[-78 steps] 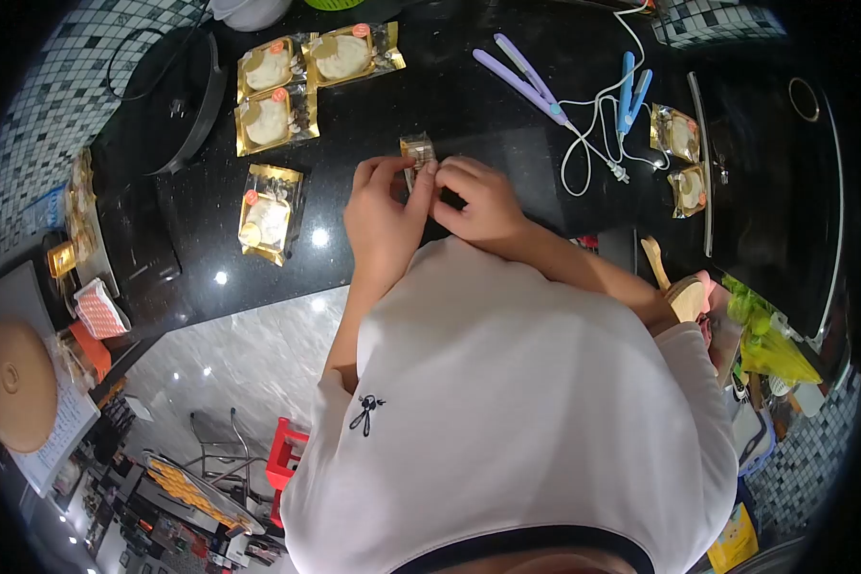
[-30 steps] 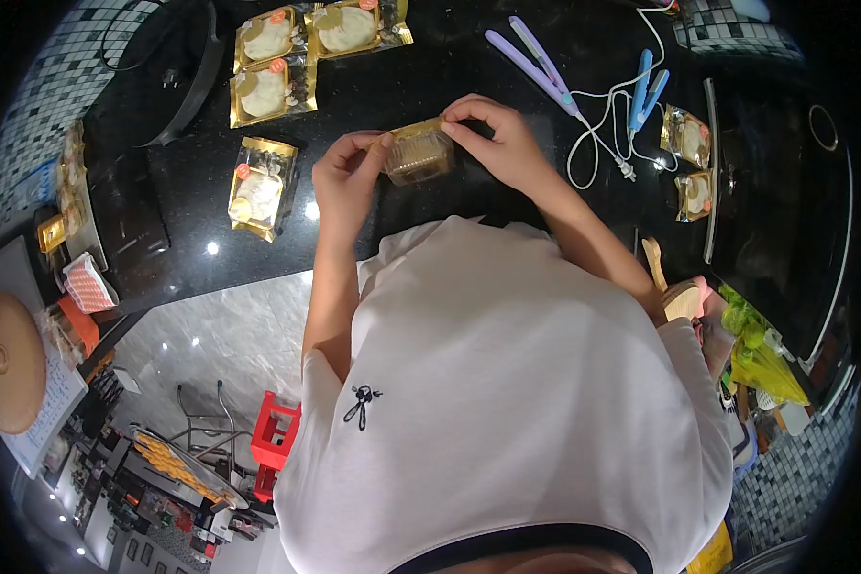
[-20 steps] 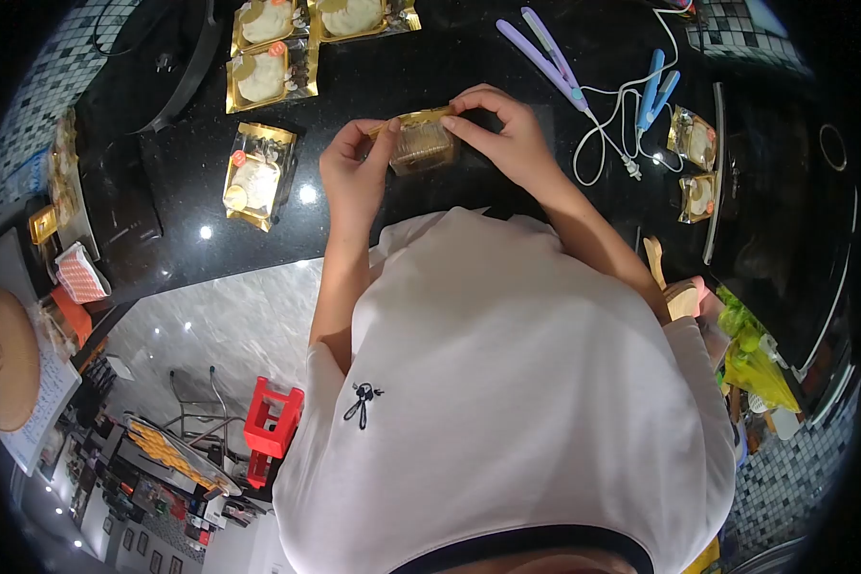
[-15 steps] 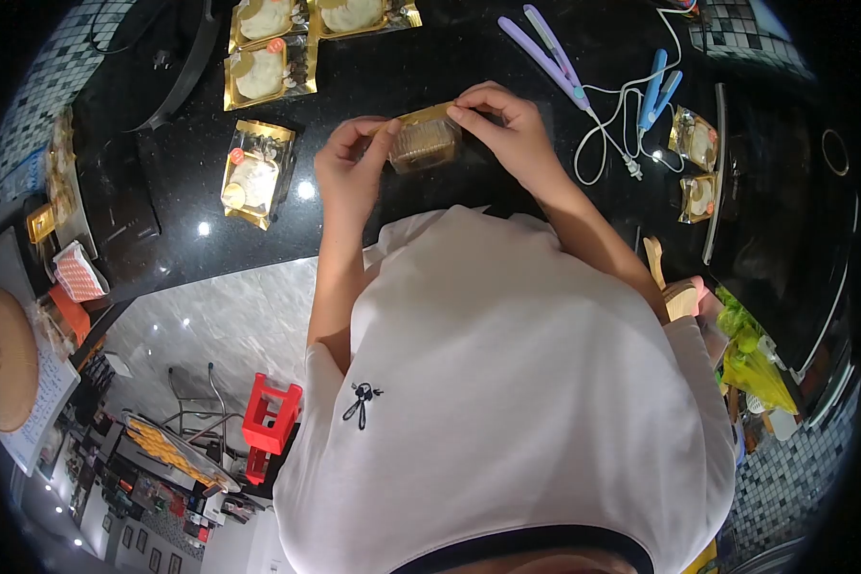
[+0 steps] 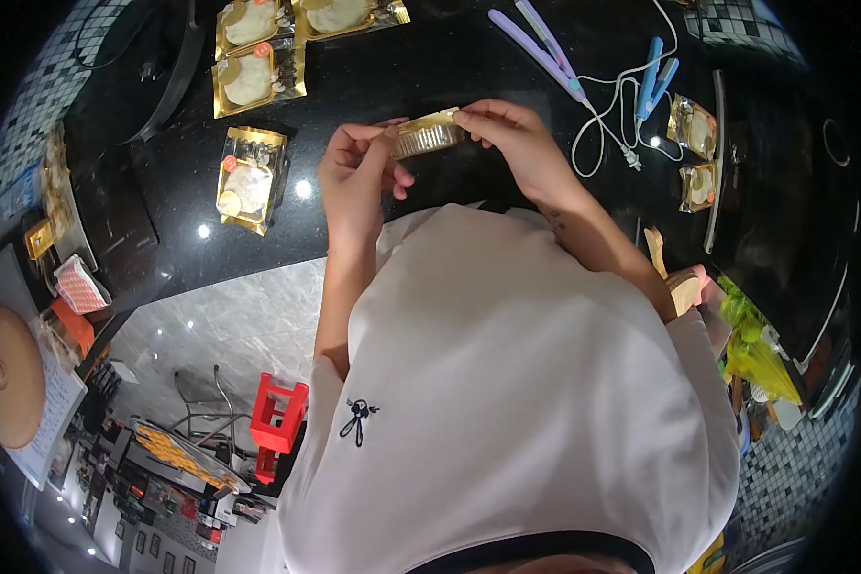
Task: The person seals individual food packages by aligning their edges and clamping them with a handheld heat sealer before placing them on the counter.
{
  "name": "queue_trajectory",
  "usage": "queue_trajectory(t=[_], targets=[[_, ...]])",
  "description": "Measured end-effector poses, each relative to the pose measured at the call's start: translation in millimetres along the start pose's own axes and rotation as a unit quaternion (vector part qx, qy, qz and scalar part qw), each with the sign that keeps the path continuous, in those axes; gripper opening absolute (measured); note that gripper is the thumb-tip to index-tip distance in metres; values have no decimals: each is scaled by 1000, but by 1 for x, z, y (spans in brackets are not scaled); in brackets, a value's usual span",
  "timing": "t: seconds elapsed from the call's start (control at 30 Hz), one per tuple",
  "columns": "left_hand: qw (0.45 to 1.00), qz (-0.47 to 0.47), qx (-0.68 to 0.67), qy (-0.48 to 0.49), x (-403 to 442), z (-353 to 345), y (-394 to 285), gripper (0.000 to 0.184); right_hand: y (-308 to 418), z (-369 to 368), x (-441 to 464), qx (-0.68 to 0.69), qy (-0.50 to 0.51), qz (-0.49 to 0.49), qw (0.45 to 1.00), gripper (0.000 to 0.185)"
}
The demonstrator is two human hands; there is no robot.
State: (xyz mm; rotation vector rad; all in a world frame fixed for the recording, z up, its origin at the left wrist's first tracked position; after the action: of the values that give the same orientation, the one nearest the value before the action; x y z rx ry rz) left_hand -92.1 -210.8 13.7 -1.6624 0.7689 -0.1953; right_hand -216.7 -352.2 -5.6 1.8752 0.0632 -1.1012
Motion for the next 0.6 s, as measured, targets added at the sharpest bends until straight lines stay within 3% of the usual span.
queue_trajectory(t=[0.13, 0.23, 0.33, 0.6], targets=[[999, -21, -29, 3, -1, -8, 8, 27, 0, 2, -2, 17, 3, -4, 1000, 19], [998, -51, 30, 13, -2, -17, 2, 24, 1, 2, -4, 24, 10, 1, 1000, 18], [995, 11, 100, 24, 1, -10, 4, 20, -2, 3, -3, 11, 20, 16, 1000, 18], [995, 22, 94, 12, 5, -12, 2, 19, 4, 0, -9, -11, 11, 41, 999, 17]])
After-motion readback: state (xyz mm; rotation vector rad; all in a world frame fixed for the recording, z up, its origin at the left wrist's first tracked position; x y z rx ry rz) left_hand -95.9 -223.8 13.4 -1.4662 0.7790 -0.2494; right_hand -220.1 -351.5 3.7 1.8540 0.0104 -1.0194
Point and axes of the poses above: each hand's wrist, its own x-axis towards the middle knuckle, its own z-axis out of the back of the hand, y = z × x, the point moved 1 cm from there along x, towards the middle knuckle, and after that the axes turned 13 degrees about -z, right-handed, at the moved point
